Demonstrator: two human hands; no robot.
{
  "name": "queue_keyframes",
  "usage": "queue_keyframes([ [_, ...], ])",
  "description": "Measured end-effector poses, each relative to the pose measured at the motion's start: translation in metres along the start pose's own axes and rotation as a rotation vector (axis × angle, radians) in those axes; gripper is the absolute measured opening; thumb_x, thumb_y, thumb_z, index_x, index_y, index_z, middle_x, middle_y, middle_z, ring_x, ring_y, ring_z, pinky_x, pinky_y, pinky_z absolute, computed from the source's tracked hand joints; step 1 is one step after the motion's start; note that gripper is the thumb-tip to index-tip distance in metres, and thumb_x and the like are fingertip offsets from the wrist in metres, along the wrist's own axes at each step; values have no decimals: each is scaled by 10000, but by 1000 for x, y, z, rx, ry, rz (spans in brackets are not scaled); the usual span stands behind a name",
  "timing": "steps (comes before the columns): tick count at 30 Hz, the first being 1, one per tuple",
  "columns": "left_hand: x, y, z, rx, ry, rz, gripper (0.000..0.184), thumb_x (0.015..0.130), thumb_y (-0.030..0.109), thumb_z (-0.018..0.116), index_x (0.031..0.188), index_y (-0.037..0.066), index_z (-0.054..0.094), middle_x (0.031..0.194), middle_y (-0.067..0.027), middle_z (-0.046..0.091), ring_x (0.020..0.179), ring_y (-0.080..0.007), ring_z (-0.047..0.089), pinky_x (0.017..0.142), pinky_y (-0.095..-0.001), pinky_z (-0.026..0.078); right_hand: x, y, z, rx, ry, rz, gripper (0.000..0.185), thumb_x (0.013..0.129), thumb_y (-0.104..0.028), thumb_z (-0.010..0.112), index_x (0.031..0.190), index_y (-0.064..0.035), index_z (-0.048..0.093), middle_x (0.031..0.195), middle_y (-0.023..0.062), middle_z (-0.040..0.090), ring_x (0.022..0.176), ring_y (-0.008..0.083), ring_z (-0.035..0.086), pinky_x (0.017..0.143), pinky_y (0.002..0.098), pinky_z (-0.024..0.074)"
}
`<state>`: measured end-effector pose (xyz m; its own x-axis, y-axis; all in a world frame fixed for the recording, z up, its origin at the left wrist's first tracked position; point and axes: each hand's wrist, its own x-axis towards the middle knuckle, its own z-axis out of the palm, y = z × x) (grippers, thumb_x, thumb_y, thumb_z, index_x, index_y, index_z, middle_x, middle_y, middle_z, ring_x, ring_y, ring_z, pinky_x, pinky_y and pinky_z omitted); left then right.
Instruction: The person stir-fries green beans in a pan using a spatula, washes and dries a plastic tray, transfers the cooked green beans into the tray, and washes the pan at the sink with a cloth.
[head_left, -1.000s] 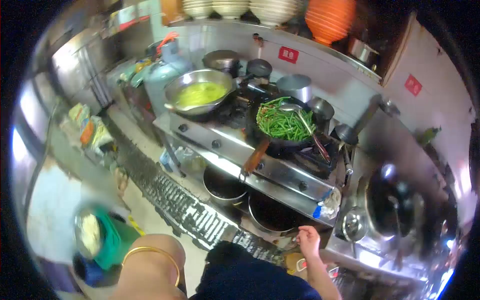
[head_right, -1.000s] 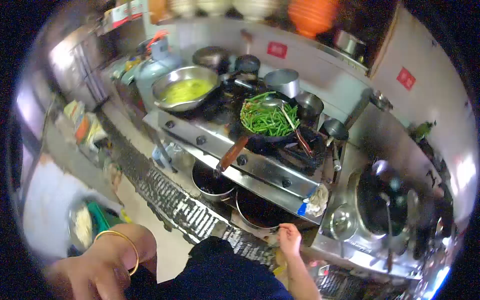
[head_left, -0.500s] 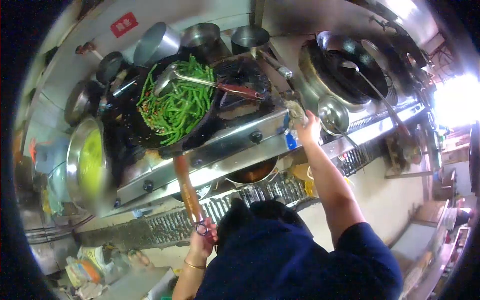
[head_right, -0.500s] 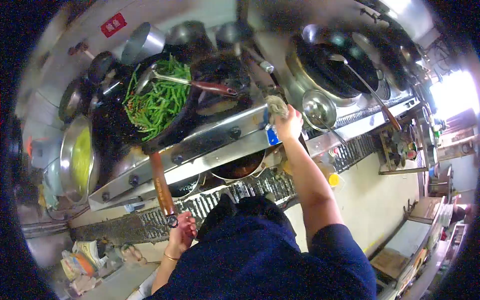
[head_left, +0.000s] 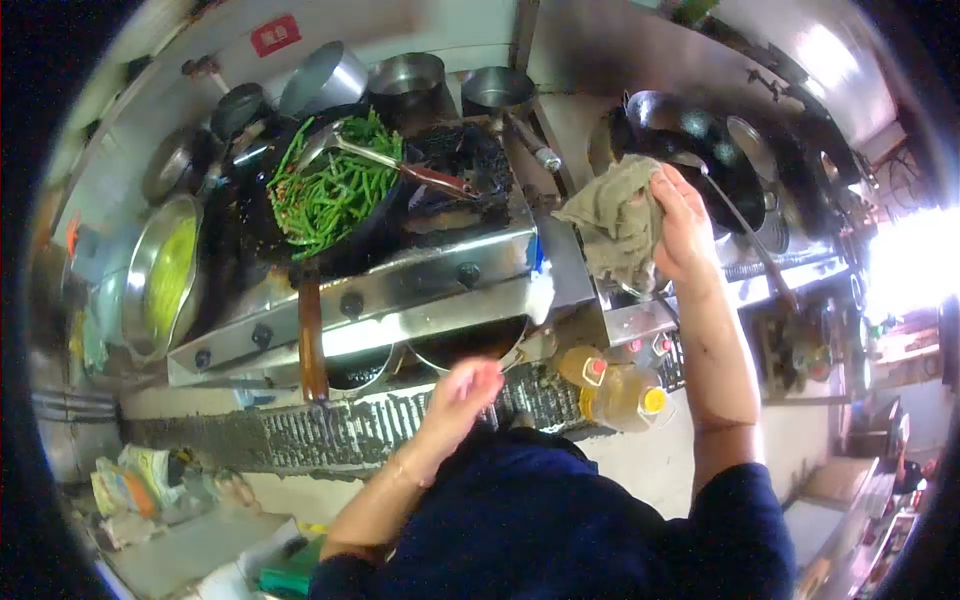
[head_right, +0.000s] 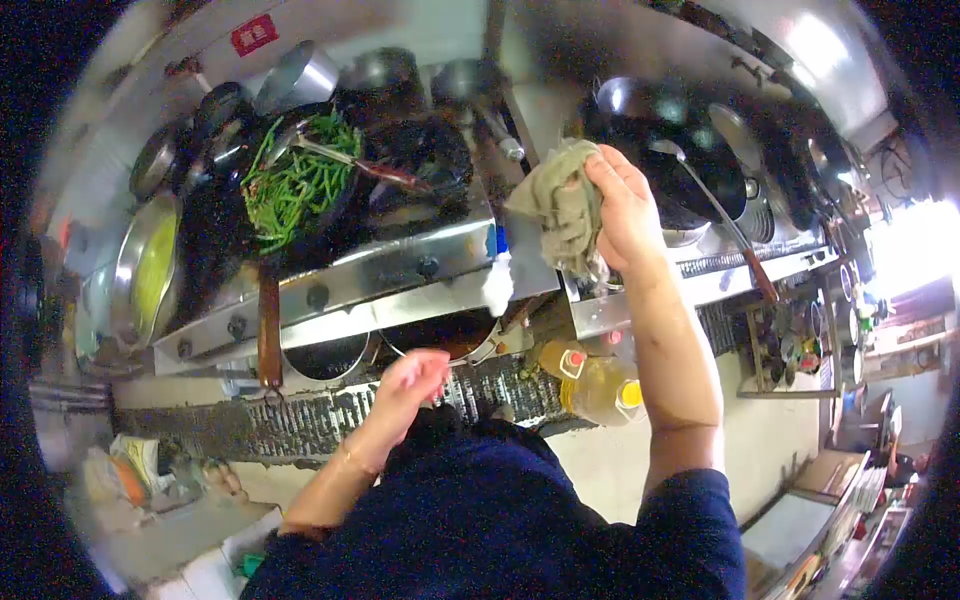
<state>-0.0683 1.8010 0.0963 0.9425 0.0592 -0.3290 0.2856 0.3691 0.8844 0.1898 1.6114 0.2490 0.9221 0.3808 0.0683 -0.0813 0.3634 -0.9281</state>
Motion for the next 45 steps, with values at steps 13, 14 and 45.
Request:
queue_keyframes([
  [13,2,-15,85,-302,-286,-51,462,875,94,643,1309,44,489,1224,-59,584,1096,-145,556,966,-317,435,-127,50,-124,-647,-313,365,238,933,-145,519,1100,11,585,906,106,635,842,135,575,785,290,464],
  [14,-11,-22,81,-164,-354,-53,419,846,44,649,1244,50,521,1140,-27,593,1058,-132,554,933,-310,446,-142,55,-131,-720,-362,401,234,929,-127,513,1106,11,579,909,105,634,844,136,575,788,283,460],
  [45,-195,66,-34,60,473,376,173,866,195,675,924,85,554,826,52,558,750,-39,501,678,-201,419,-147,89,43,-154,-699,438,170,787,-48,564,955,-31,544,844,-4,555,772,73,516,674,244,437],
])
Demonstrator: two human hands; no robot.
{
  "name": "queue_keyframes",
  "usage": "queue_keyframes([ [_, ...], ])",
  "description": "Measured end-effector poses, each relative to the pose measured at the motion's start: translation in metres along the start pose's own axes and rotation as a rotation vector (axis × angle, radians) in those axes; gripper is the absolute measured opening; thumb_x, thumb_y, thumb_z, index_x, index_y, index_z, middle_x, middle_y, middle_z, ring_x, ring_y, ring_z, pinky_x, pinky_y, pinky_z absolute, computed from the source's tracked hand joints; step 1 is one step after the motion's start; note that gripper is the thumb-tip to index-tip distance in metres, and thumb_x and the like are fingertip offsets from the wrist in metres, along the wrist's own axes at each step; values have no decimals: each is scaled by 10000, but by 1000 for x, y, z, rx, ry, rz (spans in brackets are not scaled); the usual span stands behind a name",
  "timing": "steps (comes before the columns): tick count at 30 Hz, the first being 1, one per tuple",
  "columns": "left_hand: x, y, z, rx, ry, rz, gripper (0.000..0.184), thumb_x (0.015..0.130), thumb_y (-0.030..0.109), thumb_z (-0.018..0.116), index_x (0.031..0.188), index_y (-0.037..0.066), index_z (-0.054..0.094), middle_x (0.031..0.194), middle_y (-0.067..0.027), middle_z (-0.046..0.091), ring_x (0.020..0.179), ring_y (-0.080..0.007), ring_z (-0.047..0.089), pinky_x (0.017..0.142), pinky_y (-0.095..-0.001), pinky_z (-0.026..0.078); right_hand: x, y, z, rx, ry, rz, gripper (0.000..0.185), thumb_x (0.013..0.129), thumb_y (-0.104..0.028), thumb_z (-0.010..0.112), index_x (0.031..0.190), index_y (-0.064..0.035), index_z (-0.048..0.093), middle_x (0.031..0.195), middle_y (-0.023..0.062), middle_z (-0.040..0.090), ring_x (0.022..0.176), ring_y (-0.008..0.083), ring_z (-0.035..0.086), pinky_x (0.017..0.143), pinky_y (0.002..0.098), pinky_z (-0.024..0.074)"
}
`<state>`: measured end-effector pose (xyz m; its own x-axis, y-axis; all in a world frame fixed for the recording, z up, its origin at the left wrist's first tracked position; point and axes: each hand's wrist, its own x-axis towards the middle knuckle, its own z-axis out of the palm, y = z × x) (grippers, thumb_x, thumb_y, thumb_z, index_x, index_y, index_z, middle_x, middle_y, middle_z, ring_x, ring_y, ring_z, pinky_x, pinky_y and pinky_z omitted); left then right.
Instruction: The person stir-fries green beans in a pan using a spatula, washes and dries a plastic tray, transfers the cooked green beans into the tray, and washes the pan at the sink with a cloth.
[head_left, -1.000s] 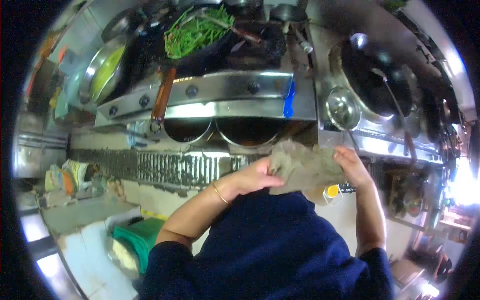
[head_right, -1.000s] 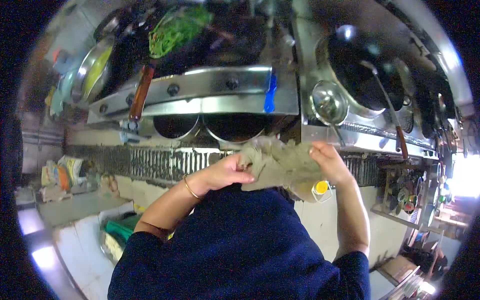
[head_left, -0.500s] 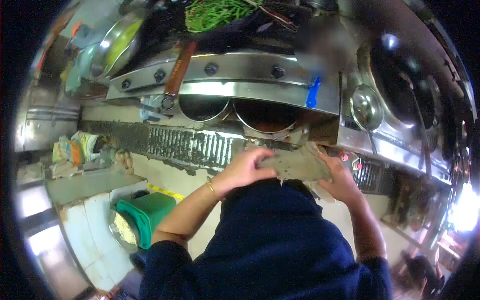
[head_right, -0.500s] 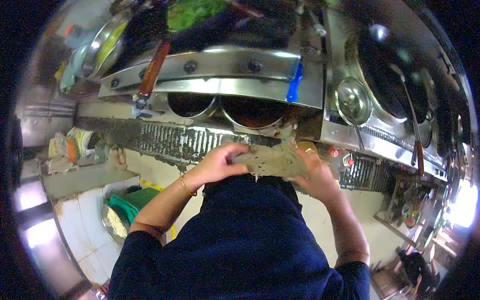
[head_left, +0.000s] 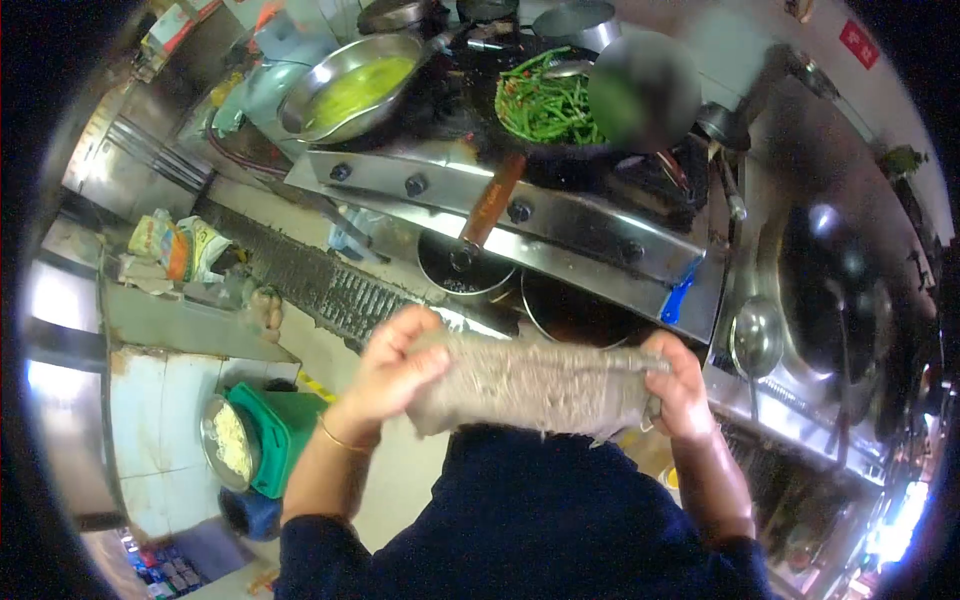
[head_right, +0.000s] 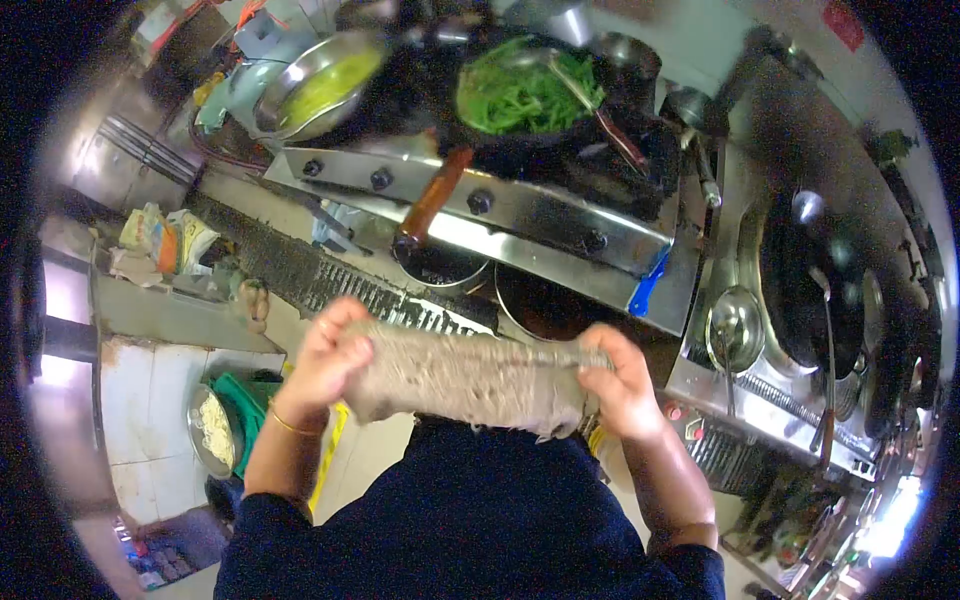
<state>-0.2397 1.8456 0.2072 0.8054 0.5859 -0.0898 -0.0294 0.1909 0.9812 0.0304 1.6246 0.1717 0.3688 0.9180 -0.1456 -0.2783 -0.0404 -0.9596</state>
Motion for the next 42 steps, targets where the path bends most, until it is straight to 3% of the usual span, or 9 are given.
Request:
queue_keyframes([
  [6,135,78,-40,-93,162,101,329,811,205,732,1050,53,565,915,-5,617,842,-97,569,726,-227,456,133,-64,56,531,71,66,324,893,-100,496,1202,-2,505,1140,126,599,1042,221,594,908,389,489],
  [10,253,-8,-113,834,424,601,496,781,333,762,1088,-2,562,968,-112,624,871,-174,598,777,-323,489,221,2,33,-411,420,-244,514,829,-83,632,1295,3,432,1179,127,563,1040,185,554,861,337,484],
  [16,254,-34,-92,202,-353,-268,643,968,569,365,1264,23,531,1203,-111,597,1078,-207,565,941,-324,438,213,13,87,-196,114,-61,546,860,16,557,1377,-35,393,1215,141,516,867,85,562,771,253,495],
  [20,275,-33,-51,-418,-396,-694,584,966,557,365,1251,77,538,1148,-108,622,1038,-233,611,928,-398,488,209,-5,95,-544,7,-193,581,835,-7,587,1387,-11,405,1064,157,608,834,183,618,773,284,504],
  [23,290,-31,-51,-801,-499,-845,383,958,333,503,1228,62,532,1162,-128,617,966,-255,640,846,-413,529,213,-33,96,-727,-51,-74,569,779,-27,634,1327,-12,482,968,148,634,826,244,631,756,317,511],
  [26,294,-33,-57,-764,-533,-842,371,939,241,507,1251,38,513,1166,-153,616,1034,-291,631,896,-450,523,229,-64,59,-1374,365,-743,419,698,-52,633,1116,-53,607,948,121,644,865,310,616,772,431,488],
  [30,290,-18,-56,-643,-395,-714,329,903,80,549,1229,40,527,1114,-128,636,1002,-258,641,854,-424,541,239,-78,0,-1650,693,-235,753,736,-123,646,1421,-109,333,1177,175,550,1030,370,558,887,468,451],
  [36,293,-28,-97,-182,-488,-458,415,809,9,639,1208,6,530,1108,-89,636,988,-191,628,895,-337,496,231,-40,2,-1259,601,-107,624,810,-64,545,1398,-110,341,1054,225,590,886,417,600,759,465,502],
  [42,244,-11,-101,31,-770,-434,438,783,-1,627,1206,-15,514,1062,-68,631,965,-160,607,884,-316,475,104,-18,55,-327,805,-87,492,870,6,506,1348,15,391,966,39,548,827,66,493,745,213,425],
])
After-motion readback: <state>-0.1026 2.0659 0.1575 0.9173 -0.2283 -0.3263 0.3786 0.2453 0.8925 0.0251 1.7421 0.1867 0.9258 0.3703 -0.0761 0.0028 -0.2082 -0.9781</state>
